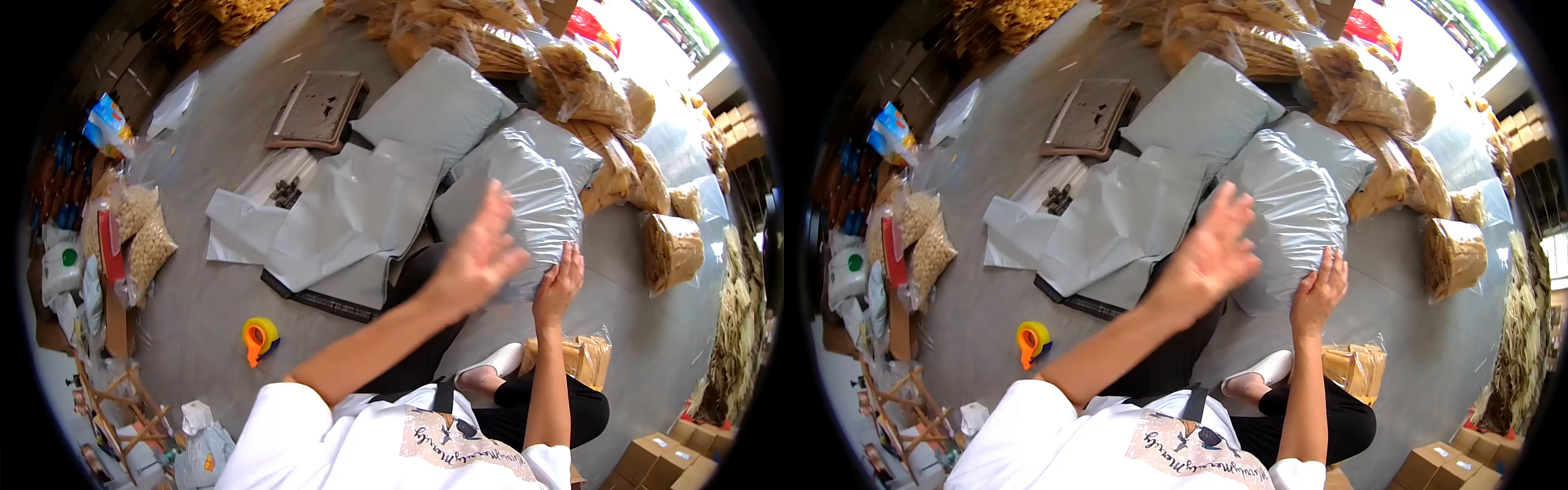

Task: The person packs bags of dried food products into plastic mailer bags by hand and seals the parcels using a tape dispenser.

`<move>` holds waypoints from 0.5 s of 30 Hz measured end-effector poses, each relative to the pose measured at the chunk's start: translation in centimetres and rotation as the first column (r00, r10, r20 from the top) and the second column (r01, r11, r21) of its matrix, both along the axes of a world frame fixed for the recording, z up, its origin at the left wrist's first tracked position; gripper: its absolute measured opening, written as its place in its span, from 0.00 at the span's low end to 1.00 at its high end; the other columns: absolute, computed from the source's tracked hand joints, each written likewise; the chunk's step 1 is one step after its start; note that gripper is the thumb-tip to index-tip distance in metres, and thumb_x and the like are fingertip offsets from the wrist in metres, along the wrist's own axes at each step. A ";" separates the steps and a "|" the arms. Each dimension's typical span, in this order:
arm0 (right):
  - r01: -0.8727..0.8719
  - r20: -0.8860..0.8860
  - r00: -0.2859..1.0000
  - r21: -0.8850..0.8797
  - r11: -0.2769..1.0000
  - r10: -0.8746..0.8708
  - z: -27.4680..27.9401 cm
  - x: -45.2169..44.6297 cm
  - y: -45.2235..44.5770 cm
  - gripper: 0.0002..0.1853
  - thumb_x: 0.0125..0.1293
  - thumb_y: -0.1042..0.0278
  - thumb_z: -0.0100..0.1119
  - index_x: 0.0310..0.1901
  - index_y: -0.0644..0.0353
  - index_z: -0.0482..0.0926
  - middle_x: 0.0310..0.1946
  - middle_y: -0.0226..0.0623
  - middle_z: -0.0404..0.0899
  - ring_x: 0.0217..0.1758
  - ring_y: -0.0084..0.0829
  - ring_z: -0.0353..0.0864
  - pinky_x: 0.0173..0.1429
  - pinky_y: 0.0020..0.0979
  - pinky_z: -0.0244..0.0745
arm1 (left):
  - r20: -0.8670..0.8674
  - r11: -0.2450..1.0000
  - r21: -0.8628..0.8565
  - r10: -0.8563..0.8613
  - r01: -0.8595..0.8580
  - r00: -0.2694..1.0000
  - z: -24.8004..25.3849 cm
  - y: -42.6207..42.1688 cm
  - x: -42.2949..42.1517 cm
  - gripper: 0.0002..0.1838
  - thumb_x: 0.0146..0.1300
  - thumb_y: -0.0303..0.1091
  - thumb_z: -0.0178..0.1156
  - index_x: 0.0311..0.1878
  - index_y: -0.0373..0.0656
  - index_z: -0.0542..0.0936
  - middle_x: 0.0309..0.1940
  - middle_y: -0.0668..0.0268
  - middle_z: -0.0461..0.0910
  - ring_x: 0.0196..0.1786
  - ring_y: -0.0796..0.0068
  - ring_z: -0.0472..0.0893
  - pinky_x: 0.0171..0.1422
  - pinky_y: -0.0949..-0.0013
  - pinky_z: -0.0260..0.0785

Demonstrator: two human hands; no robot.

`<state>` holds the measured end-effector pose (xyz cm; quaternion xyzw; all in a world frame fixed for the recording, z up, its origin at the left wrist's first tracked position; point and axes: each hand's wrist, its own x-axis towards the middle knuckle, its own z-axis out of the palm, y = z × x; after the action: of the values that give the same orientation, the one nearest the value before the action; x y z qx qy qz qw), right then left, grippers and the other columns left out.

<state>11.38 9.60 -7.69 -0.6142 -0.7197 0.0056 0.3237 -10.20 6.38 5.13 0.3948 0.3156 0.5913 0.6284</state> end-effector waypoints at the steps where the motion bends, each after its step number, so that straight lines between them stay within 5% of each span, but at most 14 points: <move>1: 0.091 0.162 0.983 -0.021 0.996 -0.087 0.8 -0.5 -0.7 0.24 0.64 0.69 0.44 0.63 0.59 0.66 0.65 0.49 0.61 0.70 0.50 0.54 0.71 0.50 0.46 | 0.004 0.987 -0.074 0.140 -0.139 0.990 -3.0 0.5 -2.8 0.39 0.60 0.21 0.58 0.72 0.43 0.51 0.68 0.56 0.58 0.70 0.67 0.59 0.66 0.68 0.59; 3: 0.171 0.324 0.935 -0.050 0.984 -0.146 1.6 -1.9 -2.2 0.24 0.65 0.70 0.44 0.63 0.59 0.66 0.66 0.48 0.60 0.72 0.49 0.50 0.72 0.52 0.40 | -0.169 0.901 -0.260 0.313 -0.348 0.935 -10.9 0.5 -9.9 0.20 0.60 0.27 0.60 0.56 0.36 0.73 0.50 0.59 0.78 0.51 0.71 0.77 0.57 0.69 0.69; 5: 0.130 0.304 0.946 -0.035 0.991 -0.113 2.6 -3.3 -2.7 0.24 0.64 0.73 0.46 0.64 0.57 0.66 0.68 0.46 0.57 0.75 0.47 0.42 0.72 0.55 0.30 | -0.375 0.672 -0.550 0.332 -0.496 0.866 -20.8 -2.9 -15.3 0.14 0.59 0.27 0.60 0.48 0.33 0.76 0.40 0.59 0.79 0.40 0.71 0.80 0.45 0.72 0.73; 7: 0.106 0.360 0.929 -0.039 0.994 -0.085 4.5 -5.5 -3.4 0.23 0.61 0.79 0.46 0.60 0.60 0.71 0.66 0.47 0.60 0.74 0.48 0.46 0.73 0.52 0.36 | -0.422 0.468 -0.738 0.242 -0.486 0.874 -30.1 -8.5 -18.6 0.10 0.58 0.25 0.59 0.42 0.34 0.77 0.36 0.60 0.78 0.34 0.70 0.79 0.37 0.70 0.75; 8: -0.088 0.193 0.978 0.004 0.996 0.086 4.9 -6.1 -3.5 0.22 0.58 0.81 0.46 0.56 0.61 0.73 0.64 0.48 0.62 0.73 0.49 0.51 0.73 0.50 0.43 | -0.410 0.352 -0.819 0.197 -0.454 0.891 -33.6 -11.1 -19.0 0.09 0.57 0.25 0.59 0.41 0.34 0.76 0.34 0.60 0.78 0.33 0.69 0.78 0.36 0.68 0.76; 10: -0.374 -0.004 0.926 0.115 0.920 0.377 5.5 -7.9 -3.5 0.19 0.53 0.86 0.46 0.46 0.65 0.80 0.55 0.49 0.73 0.64 0.51 0.68 0.66 0.42 0.62 | -0.418 -0.087 -0.904 0.384 -0.418 0.824 -35.9 -14.0 -18.0 0.13 0.56 0.25 0.61 0.45 0.36 0.73 0.40 0.56 0.74 0.37 0.64 0.77 0.39 0.61 0.78; 12: -0.595 -0.262 0.766 0.055 0.802 0.586 5.2 -10.4 -3.1 0.19 0.49 0.89 0.46 0.42 0.66 0.80 0.45 0.45 0.80 0.49 0.46 0.80 0.56 0.39 0.73 | -0.373 -0.118 -0.925 0.460 -0.361 0.806 -41.9 -16.6 -18.7 0.15 0.55 0.25 0.62 0.46 0.36 0.72 0.43 0.55 0.73 0.39 0.62 0.76 0.40 0.58 0.78; 13: -0.617 -0.413 0.724 -0.026 0.787 0.553 4.2 -11.7 -3.1 0.19 0.51 0.90 0.44 0.43 0.67 0.80 0.43 0.46 0.80 0.47 0.40 0.81 0.53 0.35 0.74 | -0.329 -0.134 -0.943 0.532 -0.306 0.780 -44.6 -17.5 -18.8 0.17 0.55 0.26 0.63 0.47 0.37 0.70 0.45 0.54 0.71 0.40 0.60 0.75 0.42 0.55 0.79; 15: -0.642 -0.709 0.670 -0.403 0.652 0.220 2.3 -13.7 -2.9 0.19 0.54 0.90 0.41 0.44 0.68 0.79 0.43 0.45 0.80 0.48 0.36 0.81 0.54 0.32 0.73 | -0.307 -0.094 -0.944 0.597 -0.315 0.741 -45.0 -17.0 -18.4 0.17 0.55 0.27 0.65 0.45 0.36 0.70 0.45 0.54 0.71 0.41 0.60 0.74 0.42 0.57 0.78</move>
<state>-2.29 6.73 -5.34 -0.4463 -0.6634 0.5206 0.2995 -28.59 -10.58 -39.89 -0.3212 0.6651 0.4441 0.5071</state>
